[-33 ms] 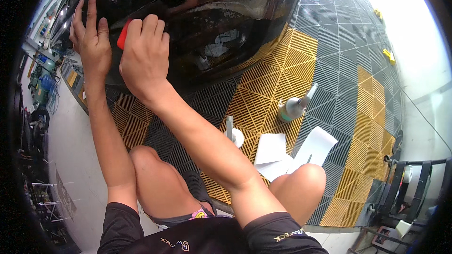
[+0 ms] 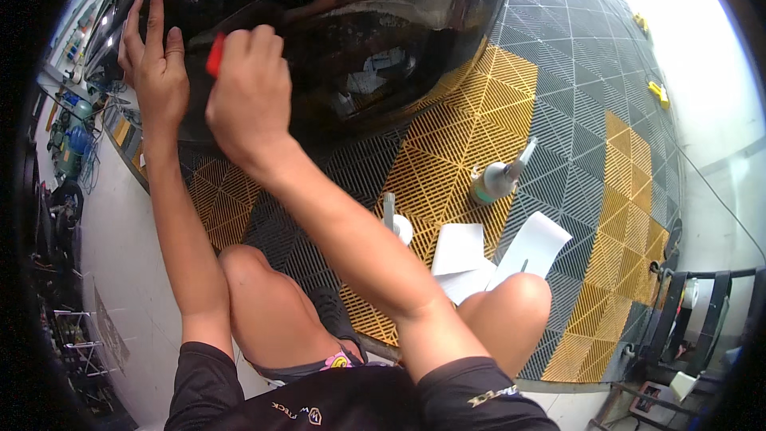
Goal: The person applies a clear protective film to the rear bumper of a black car. They peel the backing, position the film, spray liquid, and use a red squeegee to smooth it out. They then trim the edges with a blade and continue squeegeeing to remove bubbles.
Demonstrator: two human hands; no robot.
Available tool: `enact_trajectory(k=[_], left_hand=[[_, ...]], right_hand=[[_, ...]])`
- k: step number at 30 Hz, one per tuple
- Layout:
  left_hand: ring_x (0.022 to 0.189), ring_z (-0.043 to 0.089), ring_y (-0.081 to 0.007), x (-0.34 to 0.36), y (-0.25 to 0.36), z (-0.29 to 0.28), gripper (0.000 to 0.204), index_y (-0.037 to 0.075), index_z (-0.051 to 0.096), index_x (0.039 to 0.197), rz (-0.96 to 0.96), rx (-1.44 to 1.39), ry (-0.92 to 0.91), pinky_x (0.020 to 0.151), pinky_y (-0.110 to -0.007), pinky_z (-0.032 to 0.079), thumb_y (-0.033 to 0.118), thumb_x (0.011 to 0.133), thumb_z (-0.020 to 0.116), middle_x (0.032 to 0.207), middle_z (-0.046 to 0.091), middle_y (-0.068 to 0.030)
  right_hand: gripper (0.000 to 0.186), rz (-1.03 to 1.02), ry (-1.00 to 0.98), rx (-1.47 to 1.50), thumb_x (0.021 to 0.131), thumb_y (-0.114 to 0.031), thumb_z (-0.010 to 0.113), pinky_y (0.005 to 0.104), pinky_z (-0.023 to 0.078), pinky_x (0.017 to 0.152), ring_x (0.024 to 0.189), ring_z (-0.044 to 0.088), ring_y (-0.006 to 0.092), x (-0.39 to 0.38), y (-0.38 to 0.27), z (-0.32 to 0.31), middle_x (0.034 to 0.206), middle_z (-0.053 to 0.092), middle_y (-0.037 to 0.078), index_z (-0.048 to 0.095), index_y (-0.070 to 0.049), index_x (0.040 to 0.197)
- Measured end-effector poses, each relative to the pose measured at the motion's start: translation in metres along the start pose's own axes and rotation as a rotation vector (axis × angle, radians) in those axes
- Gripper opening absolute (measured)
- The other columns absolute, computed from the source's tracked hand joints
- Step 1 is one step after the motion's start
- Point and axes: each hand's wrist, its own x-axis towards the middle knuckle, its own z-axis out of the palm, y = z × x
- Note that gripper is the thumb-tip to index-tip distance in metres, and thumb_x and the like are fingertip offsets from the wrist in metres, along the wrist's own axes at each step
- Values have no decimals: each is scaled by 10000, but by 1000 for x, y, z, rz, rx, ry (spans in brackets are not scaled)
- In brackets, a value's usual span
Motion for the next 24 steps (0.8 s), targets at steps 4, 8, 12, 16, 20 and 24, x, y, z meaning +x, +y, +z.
enact_trajectory(k=[4, 8, 12, 16, 20, 24], left_hand=[[1527, 318, -362, -4, -1, -1, 547, 401, 440, 1613, 5, -78, 10, 1260, -522, 235, 282, 1092, 558, 1668, 387, -72], [1520, 342, -354, -6, 0, 7, 545, 381, 457, 1607, 31, -46, 74, 1265, -498, 241, 263, 1086, 566, 1652, 415, -76], [1512, 355, -349, 0, -6, 8, 516, 377, 468, 1601, 56, -41, 84, 1260, -495, 241, 284, 1098, 536, 1652, 424, -77], [1470, 405, -318, 0, -15, 2, 508, 370, 496, 1585, 84, -20, 65, 1240, -477, 274, 271, 1091, 554, 1632, 465, -23], [1429, 438, -294, 1, -19, -9, 484, 334, 566, 1535, 87, -107, 61, 1217, -443, 311, 246, 1062, 624, 1611, 491, 32], [1507, 350, -338, -3, -4, -19, 541, 155, 532, 1554, -81, -53, -56, 1261, -494, 234, 244, 1028, 625, 1646, 436, -88]], right_hand=[[204, 10, 136, 156, 824, 38, 621, 461, 487, 805, 903, 581, 380, 18, 61, -57, 1010, 548, 194, 574, 23, 1023], [160, 72, 240, 11, 900, 3, 578, 468, 469, 840, 917, 567, 357, 49, 84, -72, 1021, 546, 194, 544, 56, 1047], [221, -100, 294, -565, 834, -53, 588, 504, 465, 909, 998, 546, 427, 30, 6, -2, 1033, 543, 231, 551, 43, 1031], [252, 96, -146, 82, 807, -32, 611, 495, 510, 892, 1024, 561, 466, -14, -22, 3, 1068, 552, 254, 565, 32, 1045], [136, 170, -40, 333, 888, -14, 648, 438, 545, 739, 857, 682, 348, 6, 44, -53, 923, 662, 176, 655, 21, 1020], [186, 421, -82, 488, 930, -118, 781, 276, 588, 680, 736, 711, 133, 37, 69, -74, 845, 760, 93, 727, 50, 988]])
